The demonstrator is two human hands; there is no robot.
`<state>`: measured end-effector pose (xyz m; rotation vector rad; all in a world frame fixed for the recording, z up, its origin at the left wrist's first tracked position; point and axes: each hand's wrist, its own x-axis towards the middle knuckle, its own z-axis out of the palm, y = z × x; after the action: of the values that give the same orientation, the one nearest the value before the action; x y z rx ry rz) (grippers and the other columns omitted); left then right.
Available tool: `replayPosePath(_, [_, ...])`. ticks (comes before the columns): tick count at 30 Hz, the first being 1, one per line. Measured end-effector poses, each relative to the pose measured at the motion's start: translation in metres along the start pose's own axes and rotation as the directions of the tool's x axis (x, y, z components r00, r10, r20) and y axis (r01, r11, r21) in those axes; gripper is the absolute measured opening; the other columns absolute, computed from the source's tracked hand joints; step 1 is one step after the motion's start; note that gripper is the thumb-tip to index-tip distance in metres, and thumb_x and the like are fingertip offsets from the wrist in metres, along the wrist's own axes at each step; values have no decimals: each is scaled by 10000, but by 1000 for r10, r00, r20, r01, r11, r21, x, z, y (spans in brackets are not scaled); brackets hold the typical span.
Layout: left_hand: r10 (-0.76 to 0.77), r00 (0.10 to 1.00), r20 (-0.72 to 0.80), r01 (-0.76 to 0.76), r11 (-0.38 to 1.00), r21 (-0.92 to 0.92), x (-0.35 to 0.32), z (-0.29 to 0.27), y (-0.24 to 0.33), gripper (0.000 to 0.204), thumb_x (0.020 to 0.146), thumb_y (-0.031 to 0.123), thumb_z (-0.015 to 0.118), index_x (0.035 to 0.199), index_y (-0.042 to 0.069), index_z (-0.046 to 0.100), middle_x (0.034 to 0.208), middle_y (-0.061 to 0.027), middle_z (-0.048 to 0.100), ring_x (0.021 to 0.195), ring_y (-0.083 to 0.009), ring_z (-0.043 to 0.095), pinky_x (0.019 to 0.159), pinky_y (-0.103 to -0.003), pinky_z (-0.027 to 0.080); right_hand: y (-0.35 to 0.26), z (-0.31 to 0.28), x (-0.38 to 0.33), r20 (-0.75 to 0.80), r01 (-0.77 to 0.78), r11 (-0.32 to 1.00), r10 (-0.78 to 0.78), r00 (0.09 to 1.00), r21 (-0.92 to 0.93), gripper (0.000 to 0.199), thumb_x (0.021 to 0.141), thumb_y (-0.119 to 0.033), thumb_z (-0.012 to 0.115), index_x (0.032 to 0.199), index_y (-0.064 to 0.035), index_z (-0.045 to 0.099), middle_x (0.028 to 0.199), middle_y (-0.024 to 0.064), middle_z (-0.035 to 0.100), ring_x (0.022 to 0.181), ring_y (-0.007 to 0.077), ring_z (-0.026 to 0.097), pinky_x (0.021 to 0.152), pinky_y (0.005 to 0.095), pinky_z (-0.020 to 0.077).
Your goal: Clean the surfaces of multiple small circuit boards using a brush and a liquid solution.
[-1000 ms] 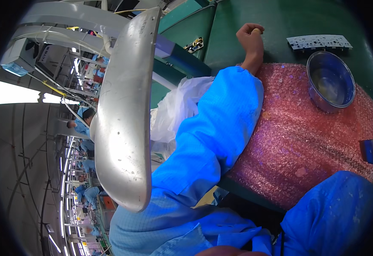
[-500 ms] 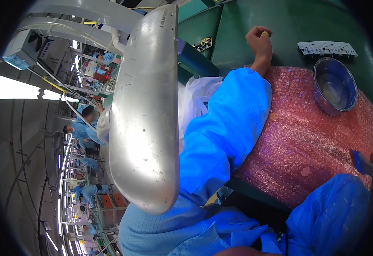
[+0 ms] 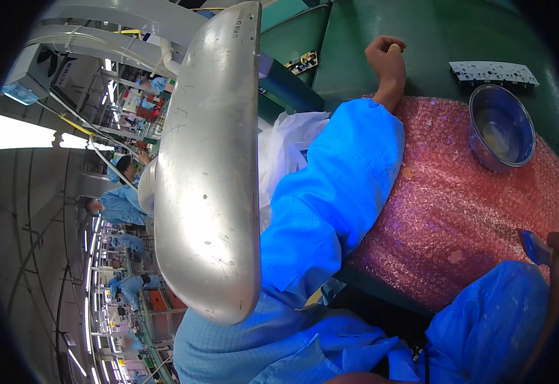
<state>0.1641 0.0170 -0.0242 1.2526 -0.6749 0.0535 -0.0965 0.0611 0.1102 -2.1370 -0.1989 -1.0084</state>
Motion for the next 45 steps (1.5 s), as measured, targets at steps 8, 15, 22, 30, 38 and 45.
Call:
replayPosePath(8, [20, 1000, -15, -20, 1000, 20, -4, -2, 1, 193, 715, -56, 453, 679, -24, 639, 682, -76, 629, 608, -108, 534, 561, -239, 411, -8, 14, 11, 0, 50, 998, -50, 999, 26, 145, 772, -47, 642, 909, -3, 623, 775, 111, 632, 696, 273, 608, 648, 352, 458])
replayPosePath(15, [-19, 999, -26, 21, 999, 45, 2, -12, 1, 180, 708, -60, 466, 666, -28, 638, 685, -95, 637, 634, -135, 556, 604, -261, 440, -18, 27, 17, 62, 49, 997, -52, 997, 57, 147, 769, -46, 642, 908, -3, 622, 774, 113, 631, 695, 279, 608, 646, 355, 457])
replayPosePath(22, [27, 999, -38, -25, 999, 48, 5, -11, -1, 177, 703, -55, 486, 673, -27, 658, 678, -91, 646, 639, -146, 573, 611, -265, 456, -35, 33, 31, 136, 69, 997, -73, 988, 29, 148, 766, -46, 642, 906, -4, 621, 773, 115, 630, 695, 284, 608, 645, 358, 457])
replayPosePath(30, [160, 987, 23, -161, 964, 211, 20, -38, -45, 108, 732, -3, 648, 734, 59, 736, 712, -46, 678, 667, -144, 613, 634, -288, 488, -67, -74, -11, 68, -202, 821, 280, 958, -533, 149, 762, -45, 642, 904, -5, 619, 771, 117, 628, 695, 291, 607, 643, 362, 457])
replayPosePath(38, [-63, 997, 50, 59, 995, 78, 21, -36, -50, 132, 769, -17, 602, 807, 32, 718, 779, -50, 680, 711, -132, 608, 632, -251, 469, -89, -80, -28, -129, -319, 665, 320, 939, -676, 124, 731, -88, 616, 854, -73, 613, 815, 81, 594, 776, 303, 569, 676, 399, 462])
replayPosePath(45, [323, 946, 26, -258, 704, 662, -2, -17, 23, 110, 803, 184, 676, 783, 96, 740, 763, -106, 695, 699, -207, 648, 674, -353, 515, -79, -81, -6, -9, -415, 672, 520, 854, -614, 78, 824, -52, 641, 866, 13, 635, 768, 110, 664, 692, 208, 642, 647, 318, 482])
